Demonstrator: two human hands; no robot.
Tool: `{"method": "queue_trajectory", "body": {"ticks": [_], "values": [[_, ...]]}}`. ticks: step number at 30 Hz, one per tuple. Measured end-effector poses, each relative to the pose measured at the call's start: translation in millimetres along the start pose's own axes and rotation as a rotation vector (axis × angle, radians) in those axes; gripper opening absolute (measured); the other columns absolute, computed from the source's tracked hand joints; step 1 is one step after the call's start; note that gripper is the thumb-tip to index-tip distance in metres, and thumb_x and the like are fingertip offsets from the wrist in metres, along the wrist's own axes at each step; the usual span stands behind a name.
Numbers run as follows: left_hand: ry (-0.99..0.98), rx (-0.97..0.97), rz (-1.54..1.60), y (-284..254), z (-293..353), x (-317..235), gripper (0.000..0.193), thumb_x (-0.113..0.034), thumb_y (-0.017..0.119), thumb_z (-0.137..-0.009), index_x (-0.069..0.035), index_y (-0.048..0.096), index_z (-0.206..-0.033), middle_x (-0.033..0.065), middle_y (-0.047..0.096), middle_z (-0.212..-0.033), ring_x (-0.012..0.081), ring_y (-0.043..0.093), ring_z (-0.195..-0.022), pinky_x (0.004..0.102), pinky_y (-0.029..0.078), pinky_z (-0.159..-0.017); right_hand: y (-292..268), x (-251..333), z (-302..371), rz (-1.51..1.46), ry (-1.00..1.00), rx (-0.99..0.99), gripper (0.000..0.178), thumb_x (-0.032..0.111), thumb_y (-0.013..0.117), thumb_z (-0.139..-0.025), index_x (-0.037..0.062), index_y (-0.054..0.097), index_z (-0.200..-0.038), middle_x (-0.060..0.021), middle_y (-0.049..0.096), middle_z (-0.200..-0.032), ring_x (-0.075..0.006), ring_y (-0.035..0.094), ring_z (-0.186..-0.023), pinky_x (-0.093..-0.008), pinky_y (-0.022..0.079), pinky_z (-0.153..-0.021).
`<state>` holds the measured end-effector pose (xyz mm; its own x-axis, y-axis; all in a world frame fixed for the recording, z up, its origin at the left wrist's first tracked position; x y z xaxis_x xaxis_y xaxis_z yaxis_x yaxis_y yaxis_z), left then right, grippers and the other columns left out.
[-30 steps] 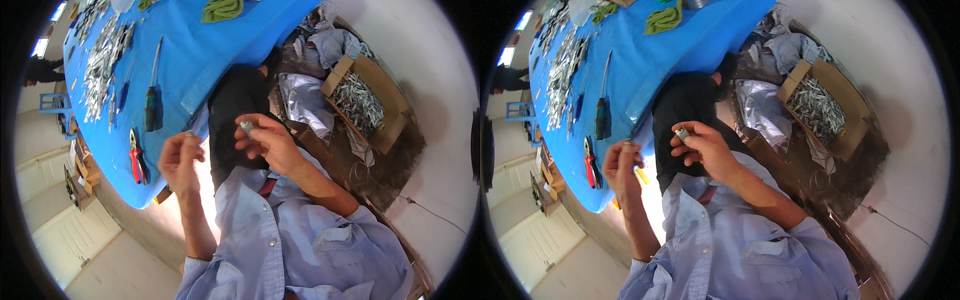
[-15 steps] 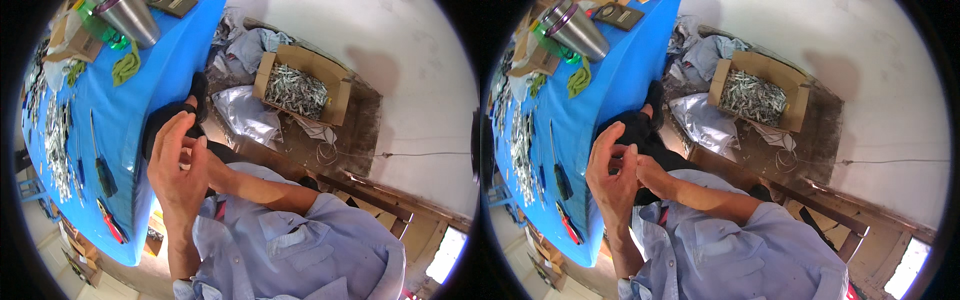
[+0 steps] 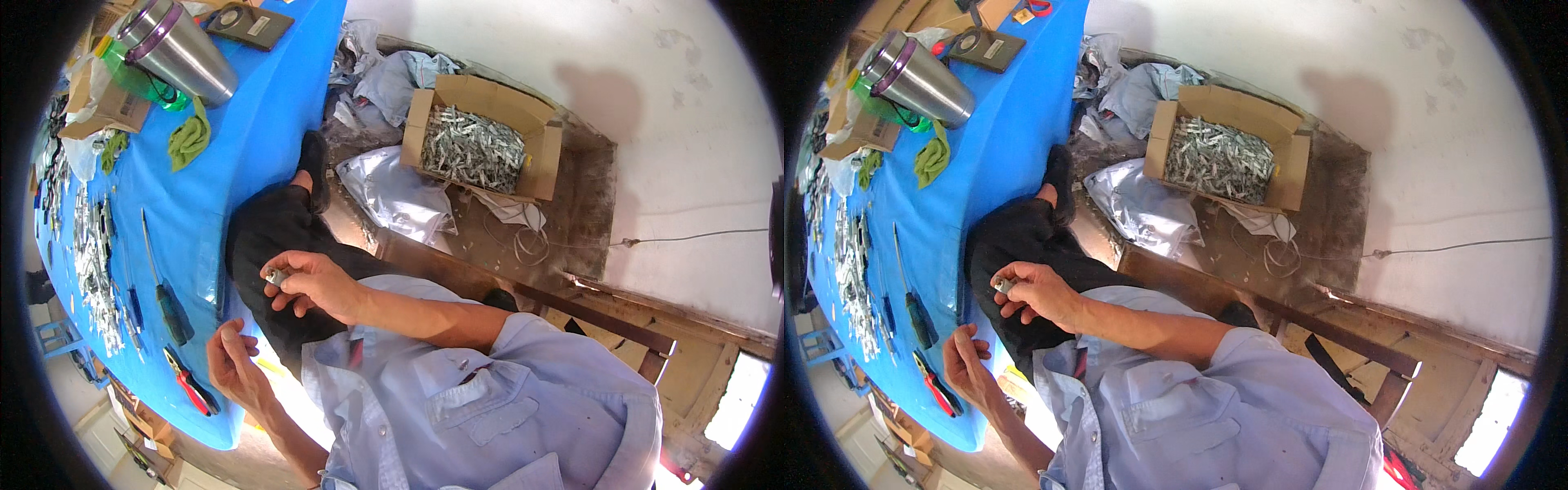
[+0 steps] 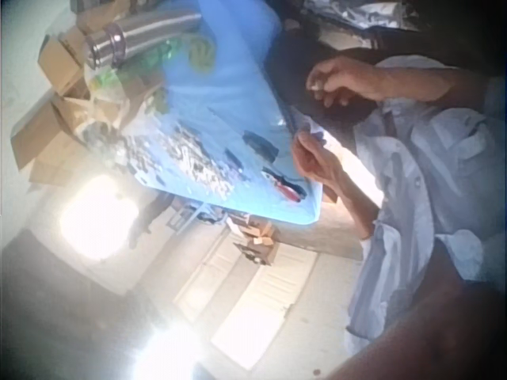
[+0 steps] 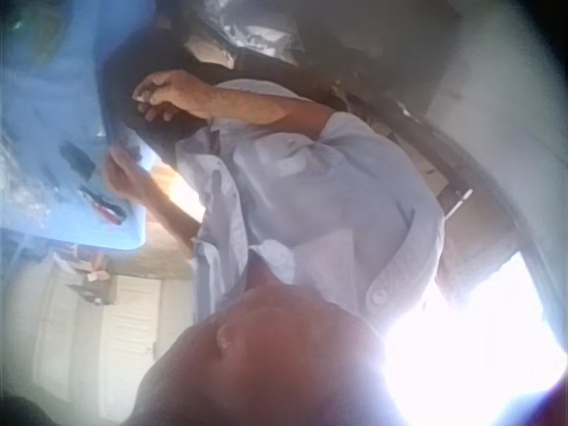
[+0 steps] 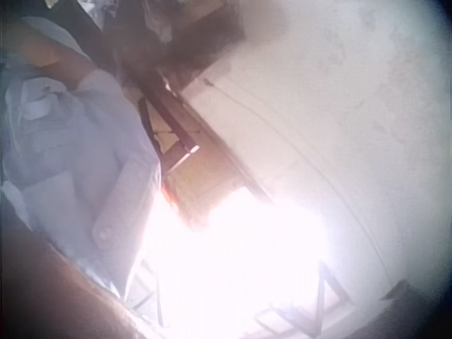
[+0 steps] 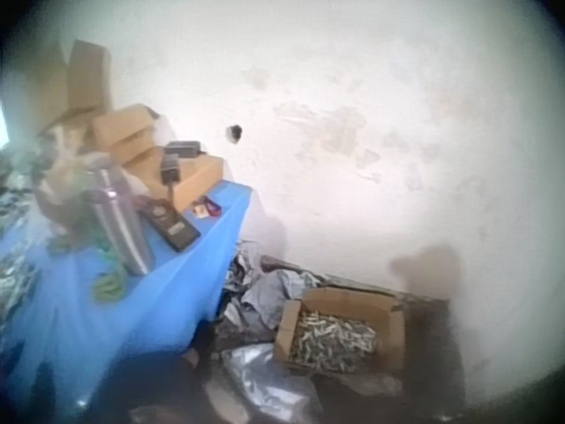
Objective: The person assembles small metal components by hand and using a screwdriver and pliers on a blue table, then sorts finished parts into a box on the floor.
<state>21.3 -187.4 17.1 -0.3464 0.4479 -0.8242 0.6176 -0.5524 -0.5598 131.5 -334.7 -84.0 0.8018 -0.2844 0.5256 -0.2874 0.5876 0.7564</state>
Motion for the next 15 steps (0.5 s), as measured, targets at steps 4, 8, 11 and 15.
{"method": "queue_trajectory", "body": {"ticks": [4,8,11,15], "values": [[-0.099,-0.037,0.09,-10.3,12.2,25.7,0.027,-0.024,0.061,-0.108,0.0,0.074,-0.104,0.0071,0.074,-0.093,0.0091,0.06,-0.069,0.0237,0.046,-0.06,9.6,-0.8,-2.1,0.047,-0.037,0.045,0.035,0.004,0.055,-0.097,0.0045,0.062,-0.131,-0.008,0.07,-0.112,-0.0151,0.073,-0.093,-0.0255,0.056,-0.067],[-0.086,-0.062,0.18,-18.2,10.4,34.8,0.022,-0.017,0.063,-0.106,0.002,0.074,-0.107,0.0065,0.075,-0.095,0.0078,0.062,-0.069,0.0227,0.049,-0.06,25.1,0.2,0.5,0.049,-0.034,0.058,0.031,0.011,0.058,-0.102,0.0055,0.062,-0.132,-0.0084,0.07,-0.116,-0.0159,0.073,-0.097,-0.0273,0.059,-0.069],[-0.13,-0.051,0.313,-16.7,8.8,21.4,0.019,-0.014,0.065,-0.104,0.002,0.073,-0.109,0.0078,0.076,-0.1,0.0089,0.065,-0.073,0.0226,0.051,-0.064,38.4,0.9,1.5,0.089,-0.025,0.125,0.04,0.009,0.056,-0.102,0.0035,0.056,-0.142,-0.0112,0.07,-0.124,-0.0187,0.072,-0.104,-0.0294,0.059,-0.077],[-0.15,-0.031,0.296,-16.7,10.7,6.7,0.022,-0.017,0.065,-0.105,0.003,0.073,-0.11,0.0085,0.076,-0.101,0.011,0.068,-0.076,0.0241,0.052,-0.066,56.0,-1.8,7.4,0.14,0.021,0.171,0.042,0.007,0.051,-0.103,0.0029,0.053,-0.145,-0.0111,0.07,-0.125,-0.0176,0.072,-0.106,-0.028,0.058,-0.078]]}}
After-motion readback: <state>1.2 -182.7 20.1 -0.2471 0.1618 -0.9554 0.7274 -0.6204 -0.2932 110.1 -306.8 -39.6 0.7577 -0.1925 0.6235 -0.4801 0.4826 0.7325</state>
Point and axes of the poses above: each hand's wrist, its own z-axis away from the middle knuckle, its own y-axis out of the palm, x = y × z, the point moved 9 cm from there along -z, towards the middle knuckle
